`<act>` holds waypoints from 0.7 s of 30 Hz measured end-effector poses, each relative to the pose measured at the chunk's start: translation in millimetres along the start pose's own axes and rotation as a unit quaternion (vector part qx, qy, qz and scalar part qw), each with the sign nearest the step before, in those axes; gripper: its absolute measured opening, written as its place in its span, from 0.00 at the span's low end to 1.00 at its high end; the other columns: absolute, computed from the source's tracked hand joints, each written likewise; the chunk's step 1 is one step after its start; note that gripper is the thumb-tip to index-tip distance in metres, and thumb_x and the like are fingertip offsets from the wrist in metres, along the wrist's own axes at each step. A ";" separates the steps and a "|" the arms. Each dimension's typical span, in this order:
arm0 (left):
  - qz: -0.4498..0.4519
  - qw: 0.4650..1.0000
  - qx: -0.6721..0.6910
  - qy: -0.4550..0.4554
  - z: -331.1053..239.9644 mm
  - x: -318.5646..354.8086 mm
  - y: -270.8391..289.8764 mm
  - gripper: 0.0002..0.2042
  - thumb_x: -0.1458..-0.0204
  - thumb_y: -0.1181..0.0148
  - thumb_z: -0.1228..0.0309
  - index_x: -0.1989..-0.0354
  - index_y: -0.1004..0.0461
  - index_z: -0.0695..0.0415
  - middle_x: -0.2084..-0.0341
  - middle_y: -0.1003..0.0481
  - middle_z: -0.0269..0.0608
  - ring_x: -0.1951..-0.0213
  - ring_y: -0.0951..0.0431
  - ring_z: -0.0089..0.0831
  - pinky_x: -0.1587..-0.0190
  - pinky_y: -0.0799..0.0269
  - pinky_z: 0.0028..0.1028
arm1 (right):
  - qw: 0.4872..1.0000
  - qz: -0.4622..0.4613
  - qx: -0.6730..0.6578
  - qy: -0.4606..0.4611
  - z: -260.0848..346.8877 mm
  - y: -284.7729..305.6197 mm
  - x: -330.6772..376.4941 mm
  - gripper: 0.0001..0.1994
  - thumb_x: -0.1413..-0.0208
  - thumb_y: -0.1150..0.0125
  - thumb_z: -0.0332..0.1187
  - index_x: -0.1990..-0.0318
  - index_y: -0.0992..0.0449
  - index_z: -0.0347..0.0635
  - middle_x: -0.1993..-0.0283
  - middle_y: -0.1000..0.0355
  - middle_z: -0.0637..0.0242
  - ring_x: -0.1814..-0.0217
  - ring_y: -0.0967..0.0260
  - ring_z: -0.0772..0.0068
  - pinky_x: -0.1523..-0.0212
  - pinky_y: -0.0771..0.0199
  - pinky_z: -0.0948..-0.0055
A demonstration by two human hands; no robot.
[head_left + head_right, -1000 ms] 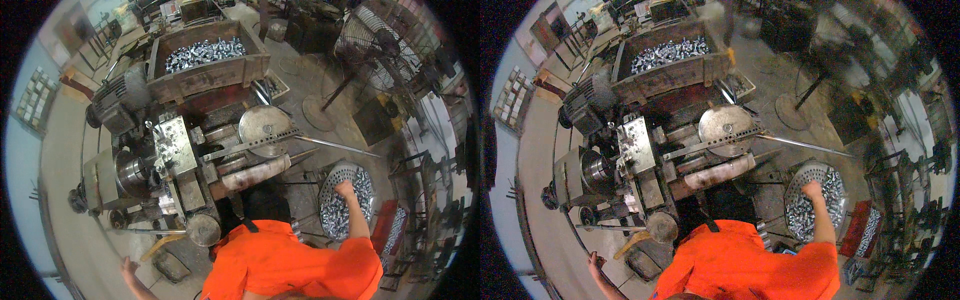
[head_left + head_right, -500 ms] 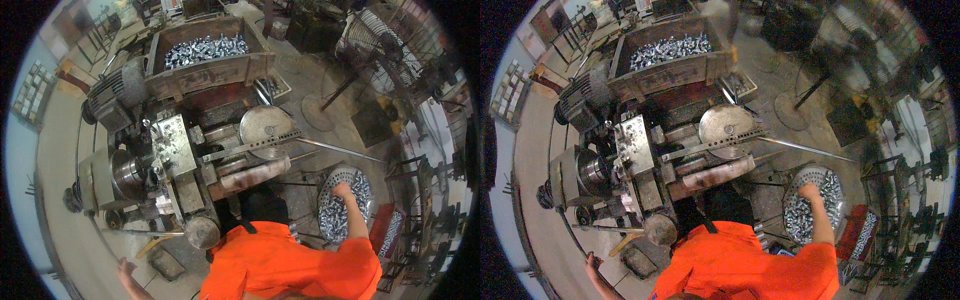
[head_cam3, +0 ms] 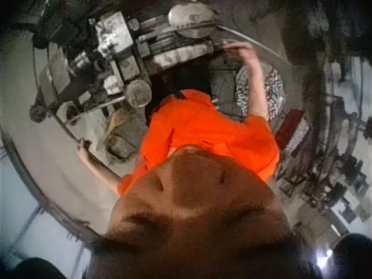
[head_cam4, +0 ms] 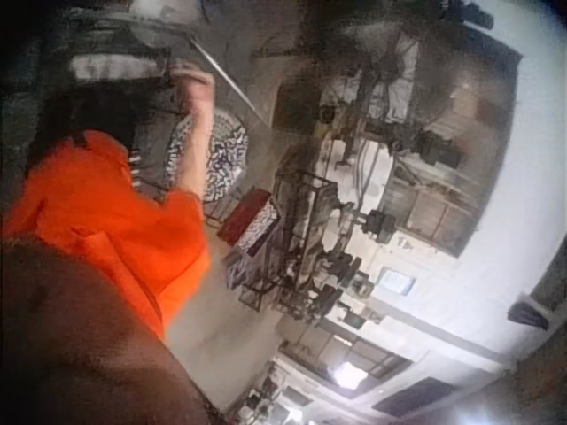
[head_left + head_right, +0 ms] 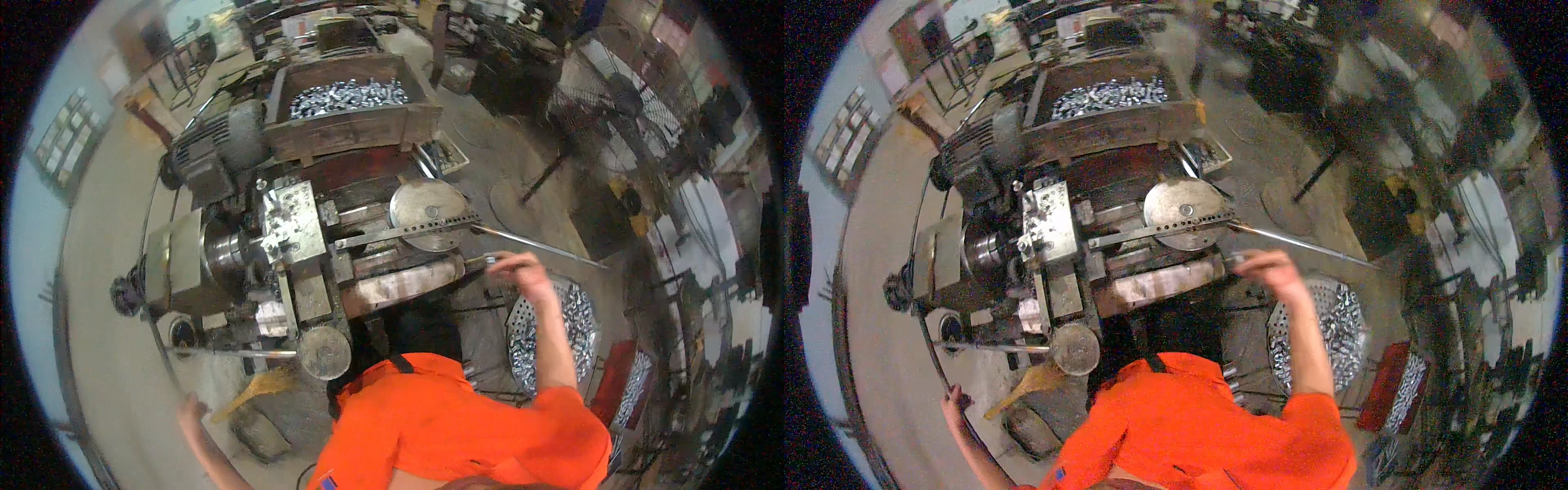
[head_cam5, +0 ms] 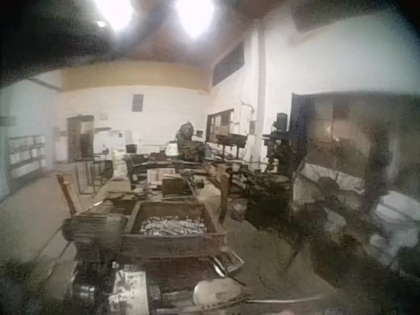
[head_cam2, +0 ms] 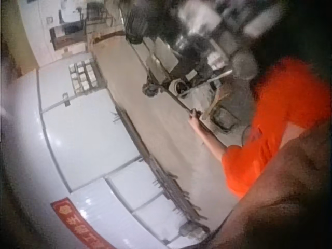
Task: The person operates a metalworking machine, repeatedly inserting small metal parts into the machine, actuating a lever to process them, and then removing the finished parts. The processed parts are placed into a perforated metal tray on the floor.
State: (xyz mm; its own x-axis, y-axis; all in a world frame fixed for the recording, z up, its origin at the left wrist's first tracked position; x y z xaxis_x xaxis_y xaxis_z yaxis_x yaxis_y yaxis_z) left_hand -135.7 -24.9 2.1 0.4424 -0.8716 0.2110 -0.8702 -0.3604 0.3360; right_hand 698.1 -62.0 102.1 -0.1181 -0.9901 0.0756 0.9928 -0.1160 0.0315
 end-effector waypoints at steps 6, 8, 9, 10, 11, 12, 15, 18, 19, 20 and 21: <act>-0.011 0.977 -0.199 -0.077 -33.4 29.9 -18.6 0.12 0.54 0.41 0.67 0.67 0.30 0.63 0.85 0.29 0.40 0.82 0.27 0.26 0.78 0.31 0.29 | 0.965 0.212 0.151 0.029 20.3 -186.7 -95.9 0.21 0.71 0.52 0.19 0.66 0.19 0.44 0.50 0.31 0.50 0.46 0.35 0.60 0.50 0.33 0.70; -0.006 0.954 -0.298 -0.032 -37.5 56.8 -10.4 0.15 0.57 0.39 0.67 0.67 0.30 0.67 0.80 0.28 0.49 0.76 0.26 0.39 0.72 0.31 0.33 | 0.949 0.260 0.121 0.129 60.6 -242.6 -106.7 0.21 0.70 0.53 0.19 0.65 0.20 0.45 0.50 0.31 0.51 0.47 0.33 0.59 0.50 0.33 0.71; 0.004 0.938 -0.345 -0.012 -33.3 68.7 -5.5 0.16 0.58 0.39 0.66 0.67 0.31 0.69 0.78 0.28 0.54 0.74 0.26 0.45 0.69 0.31 0.36 | 0.917 0.266 0.218 0.203 87.9 -270.7 -109.6 0.20 0.70 0.51 0.22 0.66 0.20 0.47 0.50 0.31 0.52 0.47 0.33 0.59 0.49 0.33 0.71; -0.010 0.929 -0.370 -0.008 -27.7 82.1 4.4 0.17 0.58 0.38 0.66 0.67 0.31 0.69 0.77 0.28 0.57 0.72 0.26 0.48 0.68 0.31 0.38 | 0.887 0.257 0.271 0.271 100.9 -295.6 -119.3 0.17 0.70 0.48 0.25 0.68 0.20 0.47 0.50 0.31 0.51 0.48 0.33 0.56 0.48 0.34 0.70; -0.025 0.918 -0.395 -0.003 -18.6 94.3 12.1 0.17 0.59 0.38 0.66 0.68 0.31 0.69 0.76 0.28 0.59 0.71 0.26 0.51 0.67 0.32 0.39 | 0.865 0.246 0.279 0.337 118.9 -321.9 -121.8 0.14 0.70 0.45 0.28 0.70 0.20 0.47 0.51 0.31 0.52 0.49 0.34 0.54 0.48 0.34 0.67; -0.033 0.909 -0.416 -0.004 -14.3 100.6 14.3 0.18 0.59 0.37 0.65 0.68 0.31 0.69 0.75 0.28 0.61 0.69 0.27 0.55 0.65 0.32 0.41 | 0.809 0.249 0.340 0.409 135.0 -349.5 -120.8 0.15 0.72 0.43 0.30 0.70 0.21 0.42 0.52 0.31 0.52 0.54 0.33 0.49 0.53 0.33 0.64; -0.085 0.915 -0.394 0.025 -25.0 119.8 9.3 0.18 0.59 0.37 0.64 0.67 0.30 0.68 0.73 0.28 0.62 0.66 0.27 0.55 0.64 0.32 0.43 | 0.739 0.244 0.508 0.370 106.7 -411.5 -171.8 0.11 0.70 0.44 0.33 0.76 0.22 0.38 0.59 0.30 0.52 0.55 0.36 0.51 0.55 0.32 0.63; -0.100 0.917 -0.387 -0.001 -36.6 122.3 1.2 0.19 0.59 0.37 0.65 0.64 0.31 0.67 0.73 0.27 0.61 0.66 0.27 0.55 0.65 0.32 0.44 | 0.707 0.247 0.588 0.305 75.3 -439.0 -205.0 0.12 0.72 0.44 0.32 0.78 0.23 0.33 0.65 0.28 0.49 0.58 0.32 0.50 0.57 0.28 0.63; -0.102 0.918 -0.383 -0.011 -40.4 120.9 -1.5 0.19 0.59 0.37 0.65 0.64 0.31 0.66 0.73 0.27 0.61 0.66 0.27 0.55 0.65 0.32 0.44 | 0.715 0.252 0.583 0.292 68.3 -440.7 -212.0 0.12 0.73 0.44 0.32 0.78 0.24 0.32 0.66 0.28 0.48 0.59 0.31 0.49 0.58 0.28 0.63; -0.101 0.918 -0.383 -0.004 -43.1 119.7 -3.5 0.19 0.59 0.37 0.65 0.63 0.30 0.65 0.74 0.27 0.60 0.67 0.27 0.55 0.65 0.32 0.43 | 0.723 0.256 0.578 0.277 61.5 -440.0 -219.6 0.13 0.73 0.43 0.32 0.78 0.24 0.31 0.68 0.28 0.48 0.60 0.30 0.49 0.59 0.27 0.63; -0.102 0.926 -0.363 -0.014 -39.3 117.0 -0.1 0.18 0.59 0.37 0.65 0.63 0.30 0.65 0.74 0.27 0.60 0.67 0.27 0.55 0.65 0.32 0.43 | 0.735 0.252 0.561 0.285 61.6 -442.3 -220.2 0.12 0.74 0.44 0.31 0.79 0.25 0.32 0.70 0.28 0.47 0.63 0.30 0.48 0.61 0.27 0.62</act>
State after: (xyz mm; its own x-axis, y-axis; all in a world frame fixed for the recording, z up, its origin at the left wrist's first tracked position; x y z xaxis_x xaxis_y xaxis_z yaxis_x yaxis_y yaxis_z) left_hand -75.3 -113.8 62.8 0.5660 -0.8226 0.0546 -0.3892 -0.2083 0.8973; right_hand 283.7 212.2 132.9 0.6050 -0.7940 -0.0598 0.2258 0.0990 0.9691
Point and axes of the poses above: each hand's wrist, its own x-axis away from the middle knuckle, its own y-axis out of the back of the hand, z = x × y, the point moved 9 cm from there along -x, towards the middle knuckle
